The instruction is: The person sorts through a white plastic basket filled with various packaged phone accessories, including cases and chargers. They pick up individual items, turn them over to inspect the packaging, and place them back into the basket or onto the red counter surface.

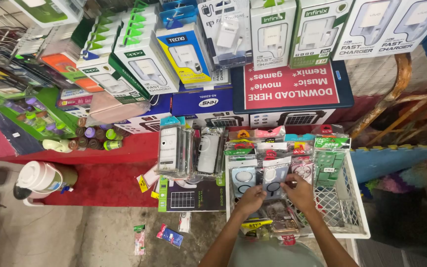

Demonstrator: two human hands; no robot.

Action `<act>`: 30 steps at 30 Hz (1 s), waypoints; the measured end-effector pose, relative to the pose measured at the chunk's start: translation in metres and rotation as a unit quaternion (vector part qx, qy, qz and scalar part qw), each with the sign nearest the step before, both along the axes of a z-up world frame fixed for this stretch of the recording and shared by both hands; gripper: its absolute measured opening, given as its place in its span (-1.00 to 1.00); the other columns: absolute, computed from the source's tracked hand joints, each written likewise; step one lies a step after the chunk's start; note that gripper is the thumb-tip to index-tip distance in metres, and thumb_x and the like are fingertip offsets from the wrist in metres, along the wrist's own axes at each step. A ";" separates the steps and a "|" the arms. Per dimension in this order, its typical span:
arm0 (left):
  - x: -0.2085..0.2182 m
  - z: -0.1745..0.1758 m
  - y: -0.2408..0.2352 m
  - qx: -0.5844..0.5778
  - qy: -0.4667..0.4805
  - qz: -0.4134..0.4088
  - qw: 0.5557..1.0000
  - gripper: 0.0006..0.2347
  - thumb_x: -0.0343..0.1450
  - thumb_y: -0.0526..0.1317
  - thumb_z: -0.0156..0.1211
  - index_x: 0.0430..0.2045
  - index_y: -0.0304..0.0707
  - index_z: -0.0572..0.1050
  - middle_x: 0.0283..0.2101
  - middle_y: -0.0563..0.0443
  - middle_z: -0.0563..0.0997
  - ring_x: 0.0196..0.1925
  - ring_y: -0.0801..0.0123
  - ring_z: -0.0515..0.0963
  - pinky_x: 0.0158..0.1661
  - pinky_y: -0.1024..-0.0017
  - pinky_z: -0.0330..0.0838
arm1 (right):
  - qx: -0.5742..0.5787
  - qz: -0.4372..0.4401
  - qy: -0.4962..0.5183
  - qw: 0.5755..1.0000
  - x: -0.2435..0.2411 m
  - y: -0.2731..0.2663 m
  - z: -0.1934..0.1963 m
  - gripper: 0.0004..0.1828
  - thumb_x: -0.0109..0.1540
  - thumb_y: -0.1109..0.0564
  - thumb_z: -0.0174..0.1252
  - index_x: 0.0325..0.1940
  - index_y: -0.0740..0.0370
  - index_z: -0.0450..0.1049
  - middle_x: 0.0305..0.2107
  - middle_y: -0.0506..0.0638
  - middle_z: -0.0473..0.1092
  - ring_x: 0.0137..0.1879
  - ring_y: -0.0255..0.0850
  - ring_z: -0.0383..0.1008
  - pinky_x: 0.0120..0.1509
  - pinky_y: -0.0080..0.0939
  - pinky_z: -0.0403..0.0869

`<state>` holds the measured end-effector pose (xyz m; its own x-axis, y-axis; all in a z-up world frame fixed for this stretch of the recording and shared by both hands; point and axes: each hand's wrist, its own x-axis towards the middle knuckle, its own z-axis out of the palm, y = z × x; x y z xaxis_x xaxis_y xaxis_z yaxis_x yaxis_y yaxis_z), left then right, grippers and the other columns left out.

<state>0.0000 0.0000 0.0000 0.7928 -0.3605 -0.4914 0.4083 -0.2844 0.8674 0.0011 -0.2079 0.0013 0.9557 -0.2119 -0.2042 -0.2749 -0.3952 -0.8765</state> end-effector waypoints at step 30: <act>0.008 0.035 0.033 0.033 -0.136 0.085 0.987 -0.81 0.50 -0.30 0.14 -0.06 -0.34 0.60 -0.20 -0.14 0.71 -0.19 0.28 0.68 -0.14 0.34 0.56 | -0.243 0.090 0.098 0.961 -0.004 0.002 0.030 -0.72 0.20 0.00 0.37 -0.16 0.26 0.65 -0.35 0.20 0.62 -0.23 -0.01 0.66 -0.07 -0.09 0.58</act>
